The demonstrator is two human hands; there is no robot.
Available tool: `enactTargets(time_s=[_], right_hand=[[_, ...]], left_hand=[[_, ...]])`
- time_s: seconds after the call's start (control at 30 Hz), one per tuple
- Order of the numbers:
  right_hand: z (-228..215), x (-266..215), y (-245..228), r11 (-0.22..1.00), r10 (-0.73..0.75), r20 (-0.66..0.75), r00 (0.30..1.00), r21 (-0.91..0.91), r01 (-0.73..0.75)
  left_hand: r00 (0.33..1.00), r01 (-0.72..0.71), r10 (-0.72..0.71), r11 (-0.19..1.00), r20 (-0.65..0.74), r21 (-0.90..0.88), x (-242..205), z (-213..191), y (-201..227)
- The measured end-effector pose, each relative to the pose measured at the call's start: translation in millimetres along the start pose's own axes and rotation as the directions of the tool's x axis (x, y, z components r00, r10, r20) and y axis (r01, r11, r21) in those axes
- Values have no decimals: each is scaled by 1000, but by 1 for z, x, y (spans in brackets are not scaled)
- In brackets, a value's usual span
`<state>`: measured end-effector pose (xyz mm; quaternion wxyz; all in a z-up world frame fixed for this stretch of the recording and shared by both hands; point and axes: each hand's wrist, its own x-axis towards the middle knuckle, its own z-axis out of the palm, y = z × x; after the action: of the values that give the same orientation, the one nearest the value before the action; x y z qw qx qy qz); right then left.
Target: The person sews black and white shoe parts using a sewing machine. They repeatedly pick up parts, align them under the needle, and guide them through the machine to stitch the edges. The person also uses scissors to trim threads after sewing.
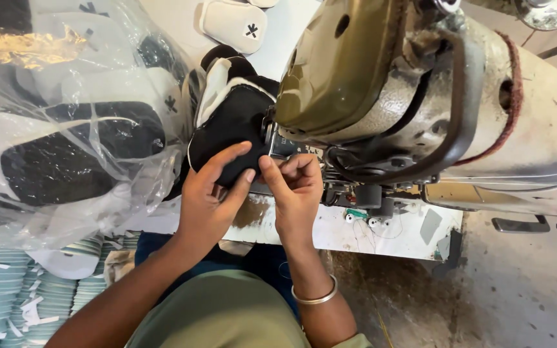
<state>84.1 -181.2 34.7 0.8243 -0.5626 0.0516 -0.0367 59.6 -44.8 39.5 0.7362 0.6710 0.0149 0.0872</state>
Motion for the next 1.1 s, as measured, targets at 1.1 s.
enactTargets(time_s=[1.1], right_hand=[[60, -41, 45, 591, 133, 315, 940, -786, 180]], left_hand=[[998, 69, -64, 893, -26, 445, -121, -96, -24]])
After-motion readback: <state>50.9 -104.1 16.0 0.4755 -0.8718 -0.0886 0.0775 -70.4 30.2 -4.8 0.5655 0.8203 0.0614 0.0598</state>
